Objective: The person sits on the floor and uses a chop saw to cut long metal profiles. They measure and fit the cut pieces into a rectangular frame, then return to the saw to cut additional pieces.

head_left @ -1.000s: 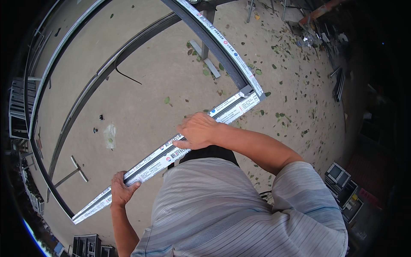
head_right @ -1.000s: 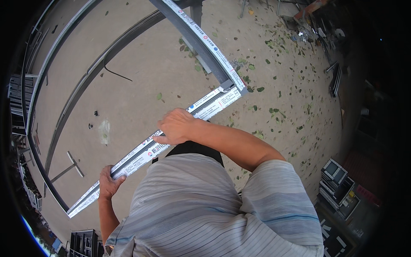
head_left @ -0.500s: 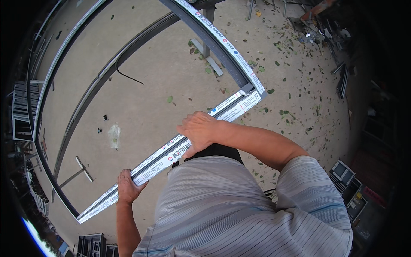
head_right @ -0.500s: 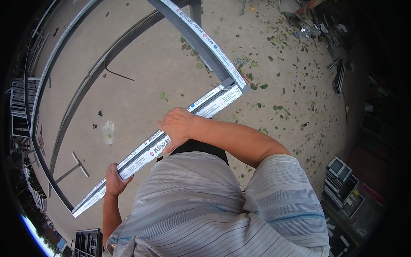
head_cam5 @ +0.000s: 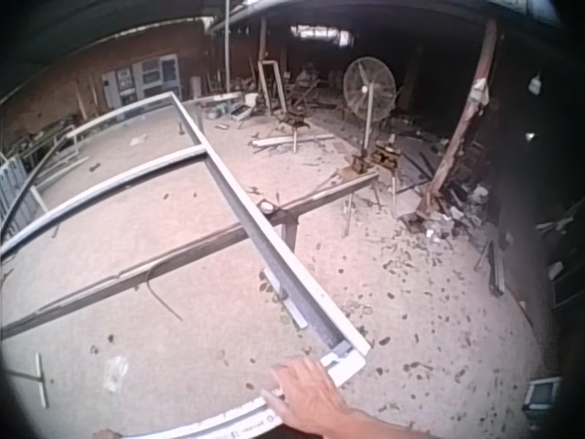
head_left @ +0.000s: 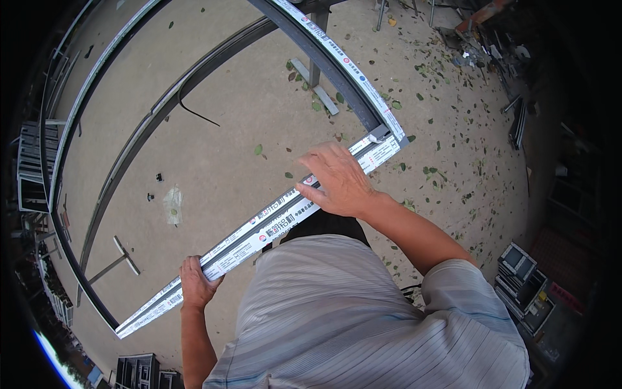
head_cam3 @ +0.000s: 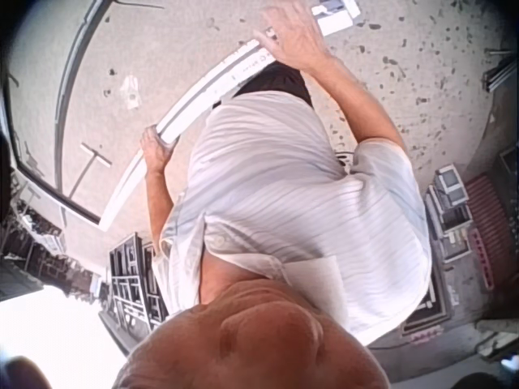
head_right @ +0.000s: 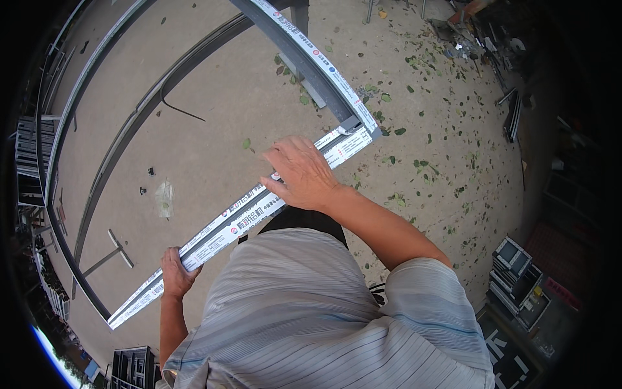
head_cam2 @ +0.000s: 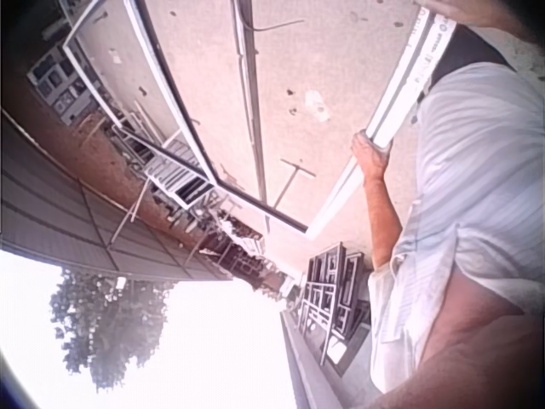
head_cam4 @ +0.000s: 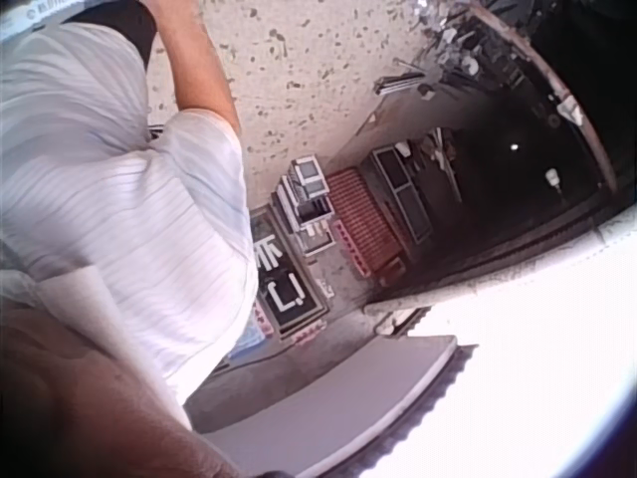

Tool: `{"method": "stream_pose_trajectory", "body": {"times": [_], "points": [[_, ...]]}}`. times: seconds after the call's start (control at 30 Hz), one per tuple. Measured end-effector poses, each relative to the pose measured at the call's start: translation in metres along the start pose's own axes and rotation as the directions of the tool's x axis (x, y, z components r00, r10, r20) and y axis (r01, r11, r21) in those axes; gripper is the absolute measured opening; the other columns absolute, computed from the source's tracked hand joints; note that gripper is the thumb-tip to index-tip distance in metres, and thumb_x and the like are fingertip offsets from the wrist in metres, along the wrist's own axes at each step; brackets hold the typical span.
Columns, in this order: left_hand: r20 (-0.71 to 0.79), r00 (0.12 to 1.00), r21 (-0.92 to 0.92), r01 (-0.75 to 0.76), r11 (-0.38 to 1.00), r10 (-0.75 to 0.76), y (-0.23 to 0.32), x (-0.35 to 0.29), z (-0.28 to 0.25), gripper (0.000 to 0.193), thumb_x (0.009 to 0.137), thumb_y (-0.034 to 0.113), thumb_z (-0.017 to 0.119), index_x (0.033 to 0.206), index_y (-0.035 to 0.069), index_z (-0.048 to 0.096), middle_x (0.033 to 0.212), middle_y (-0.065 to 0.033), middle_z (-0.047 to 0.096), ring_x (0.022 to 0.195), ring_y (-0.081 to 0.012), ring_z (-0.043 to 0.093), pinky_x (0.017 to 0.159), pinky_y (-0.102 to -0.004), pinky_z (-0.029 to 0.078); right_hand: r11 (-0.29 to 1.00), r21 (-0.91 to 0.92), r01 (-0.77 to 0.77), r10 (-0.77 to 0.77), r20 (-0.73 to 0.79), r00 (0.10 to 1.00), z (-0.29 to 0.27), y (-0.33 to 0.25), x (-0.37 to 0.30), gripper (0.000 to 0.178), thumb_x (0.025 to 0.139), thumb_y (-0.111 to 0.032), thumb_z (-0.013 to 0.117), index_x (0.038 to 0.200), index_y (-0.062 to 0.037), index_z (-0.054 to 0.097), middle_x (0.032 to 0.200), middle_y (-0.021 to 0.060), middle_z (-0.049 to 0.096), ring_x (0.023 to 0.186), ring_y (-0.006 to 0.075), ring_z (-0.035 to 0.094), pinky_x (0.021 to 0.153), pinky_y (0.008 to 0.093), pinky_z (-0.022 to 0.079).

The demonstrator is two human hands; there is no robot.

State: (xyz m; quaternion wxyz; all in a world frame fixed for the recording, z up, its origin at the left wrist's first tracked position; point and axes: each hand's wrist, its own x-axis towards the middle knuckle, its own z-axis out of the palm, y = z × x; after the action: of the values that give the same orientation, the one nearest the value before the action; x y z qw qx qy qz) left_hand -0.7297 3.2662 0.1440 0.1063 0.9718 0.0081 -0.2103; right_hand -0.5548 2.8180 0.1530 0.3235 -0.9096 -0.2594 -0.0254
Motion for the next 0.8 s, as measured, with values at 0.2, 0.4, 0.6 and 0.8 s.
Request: {"method": "stream_pose_trajectory", "body": {"times": [0.2, 0.4, 0.6, 0.8], "points": [[0.002, 1.0, -0.013, 0.004, 1.0, -0.004, 0.002, 0.0, -0.002, 0.065, 0.078, 0.04, 0.091, 0.118, 0.001, 0.059, 0.113, -0.0181, 0.061, 0.109, -0.0408, 0.059, 0.101, -0.0523, 0.047, 0.885, -0.299, -0.356, 0.305, -0.205, 0.93, -0.061, 0.071, -0.036, 0.04, 0.09, -0.02, 0.083, 0.122, -0.0025, 0.067, 0.119, 0.0188, 0.064, 0.115, 0.0378, 0.059, 0.1, 0.0488, 0.048], [0.01, 1.0, -0.021, 0.028, 0.999, -0.028, 0.005, 0.001, -0.005, 0.064, 0.076, 0.035, 0.093, 0.118, 0.001, 0.059, 0.114, -0.018, 0.062, 0.108, -0.0412, 0.059, 0.101, -0.0527, 0.047, 0.928, -0.161, -0.335, 0.334, -0.035, 0.942, -0.086, 0.105, -0.031, 0.023, 0.092, -0.022, 0.081, 0.099, -0.0029, 0.071, 0.095, 0.0138, 0.069, 0.097, 0.035, 0.065, 0.087, 0.0441, 0.053], [-0.02, 1.0, -0.007, 0.016, 1.0, -0.016, 0.004, -0.001, -0.001, 0.064, 0.074, 0.032, 0.093, 0.119, 0.002, 0.058, 0.114, -0.018, 0.062, 0.109, -0.0414, 0.059, 0.101, -0.0521, 0.047, 0.749, 0.035, -0.661, 0.619, 0.32, 0.718, -0.094, 0.111, 0.019, 0.013, 0.091, -0.011, 0.075, 0.083, 0.0, 0.071, 0.074, 0.0137, 0.071, 0.066, 0.0277, 0.069, 0.067, 0.0423, 0.054], [-0.021, 0.999, -0.035, 0.045, 0.998, -0.045, 0.004, -0.001, 0.0, 0.063, 0.074, 0.031, 0.093, 0.118, 0.003, 0.059, 0.113, -0.0176, 0.062, 0.109, -0.0409, 0.058, 0.101, -0.0513, 0.046, 0.42, 0.406, -0.812, 0.654, 0.485, 0.581, -0.09, 0.114, 0.04, 0.015, 0.095, -0.014, 0.076, 0.096, -0.0007, 0.07, 0.087, 0.0062, 0.074, 0.07, 0.0121, 0.064, 0.063, 0.0295, 0.051]]}}
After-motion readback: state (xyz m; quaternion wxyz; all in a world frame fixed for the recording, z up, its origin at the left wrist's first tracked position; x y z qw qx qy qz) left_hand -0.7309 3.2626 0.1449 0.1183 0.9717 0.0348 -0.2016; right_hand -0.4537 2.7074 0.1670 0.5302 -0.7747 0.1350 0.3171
